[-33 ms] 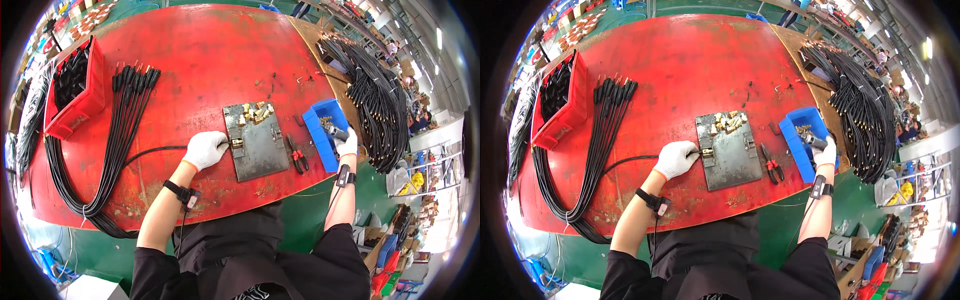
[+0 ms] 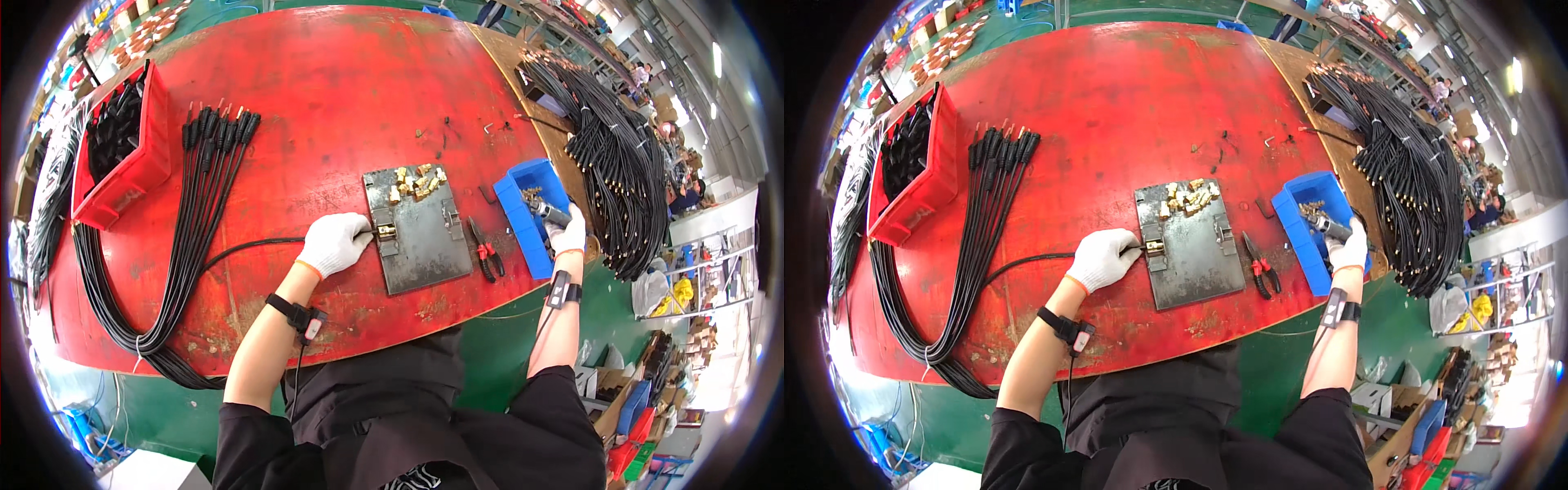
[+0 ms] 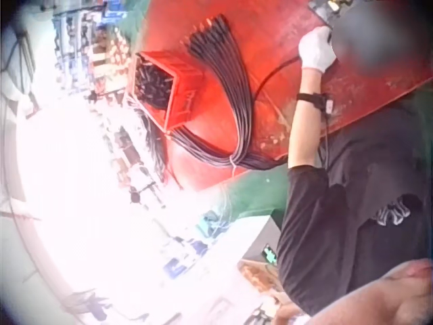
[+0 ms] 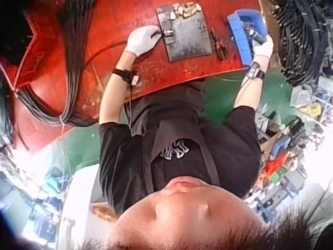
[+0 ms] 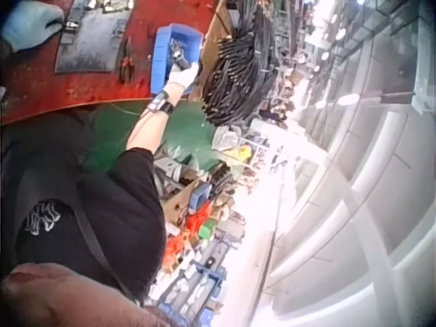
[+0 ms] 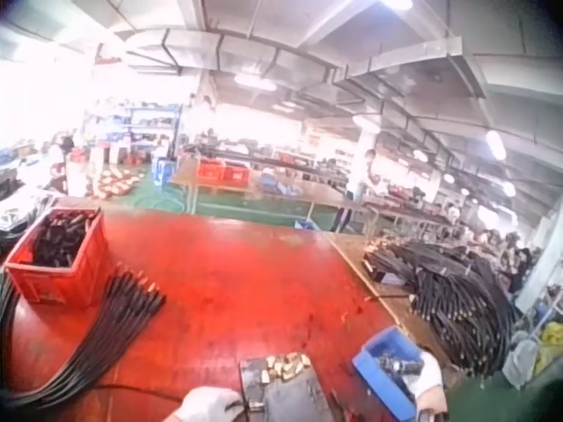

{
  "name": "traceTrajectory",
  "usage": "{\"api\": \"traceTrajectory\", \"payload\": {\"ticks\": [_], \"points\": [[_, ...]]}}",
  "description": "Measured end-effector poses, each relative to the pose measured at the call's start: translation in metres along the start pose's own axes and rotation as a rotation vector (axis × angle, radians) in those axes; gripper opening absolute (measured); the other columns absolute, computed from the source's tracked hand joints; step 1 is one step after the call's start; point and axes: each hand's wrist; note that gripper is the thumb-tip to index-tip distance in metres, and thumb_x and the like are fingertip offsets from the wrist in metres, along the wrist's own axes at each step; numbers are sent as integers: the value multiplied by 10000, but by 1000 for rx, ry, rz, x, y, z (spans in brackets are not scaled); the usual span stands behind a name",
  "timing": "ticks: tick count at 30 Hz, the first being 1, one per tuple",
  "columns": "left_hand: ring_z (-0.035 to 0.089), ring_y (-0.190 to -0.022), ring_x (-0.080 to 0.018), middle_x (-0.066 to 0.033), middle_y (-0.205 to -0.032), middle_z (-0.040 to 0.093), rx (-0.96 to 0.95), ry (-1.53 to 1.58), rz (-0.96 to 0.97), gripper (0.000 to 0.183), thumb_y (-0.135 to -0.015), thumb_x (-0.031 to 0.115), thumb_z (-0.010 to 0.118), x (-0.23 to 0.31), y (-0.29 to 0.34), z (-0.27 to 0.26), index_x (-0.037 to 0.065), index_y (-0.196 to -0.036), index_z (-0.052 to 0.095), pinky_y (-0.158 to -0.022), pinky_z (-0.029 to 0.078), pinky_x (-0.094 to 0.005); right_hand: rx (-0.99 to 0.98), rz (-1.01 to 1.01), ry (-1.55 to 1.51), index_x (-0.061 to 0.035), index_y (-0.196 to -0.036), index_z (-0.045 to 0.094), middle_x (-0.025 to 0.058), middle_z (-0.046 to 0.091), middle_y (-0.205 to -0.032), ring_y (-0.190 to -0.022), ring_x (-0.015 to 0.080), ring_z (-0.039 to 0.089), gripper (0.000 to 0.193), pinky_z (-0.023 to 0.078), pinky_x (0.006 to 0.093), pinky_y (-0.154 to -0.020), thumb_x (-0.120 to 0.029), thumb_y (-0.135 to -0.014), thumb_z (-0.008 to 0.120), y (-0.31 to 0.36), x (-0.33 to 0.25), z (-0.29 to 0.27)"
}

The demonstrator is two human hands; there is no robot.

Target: Assembling and inspecting electrical cables with brass connectors using pneumatic tools.

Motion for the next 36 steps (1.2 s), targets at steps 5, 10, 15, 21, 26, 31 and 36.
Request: {"api": "traceTrajectory", "payload": {"ticks": [5,10,15,21,26,31,36], "points": [[719,-885,-373,-155,-920,742,53,109,44,150,-933,215,746,19,8,-13,90,-1009,778,-773,565,-461,24,-1000,855,4,-1428,559,164,697,-1262,-1133,281,688,541,551,428,-1040,-193,-965,756,158,49,68],[708,-816,-376,-151,-845,726,31,58,147,133,-933,188,747,72,25,-49,90,-1017,779,-734,554,-466,-1035,-670,1024,-36,-1514,513,149,733,-1247,-1153,228,727,658,568,382,-1035,-42,-914,783,289,78,106],[706,-804,-368,-145,-820,707,13,50,222,120,-923,159,747,93,41,-67,104,-1026,775,-713,549,-467,-1243,-575,998,-74,-1360,641,131,735,-1169,-1023,255,759,493,607,373,-898,-28,-901,815,320,79,127],[656,-1189,-398,-177,-1243,709,0,168,181,538,-841,238,841,101,61,-83,106,-1340,687,-1007,527,-479,-1332,-643,953,-96,-1175,705,105,719,-1003,-889,279,739,380,597,383,-791,-6,-838,854,319,78,129],[666,-1098,-400,-168,-1140,708,-57,-37,-47,570,-834,327,852,57,98,-104,60,-1306,673,-967,523,-489,-1205,-794,806,-74,-1123,740,119,747,-971,-833,239,755,416,621,351,-725,92,-762,866,316,87,123],[701,-941,-341,-115,-1000,722,-62,124,-186,276,-913,251,776,55,105,-110,111,-1151,760,-834,553,-445,-1143,-762,799,-52,-1109,757,100,739,-959,-807,202,721,324,578,310,-701,32,-816,866,313,95,122],[702,-1038,-343,-131,-1115,725,5,104,-250,331,-915,221,776,41,116,-100,94,-1218,734,-917,561,-432,-1117,-634,879,-31,-1099,754,100,736,-948,-843,218,723,268,575,327,-783,-18,-850,852,306,109,123]]}}
Point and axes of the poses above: each hand's wrist, its own y-axis away from the middle knuckle, its own z-axis out of the palm, x = y × z
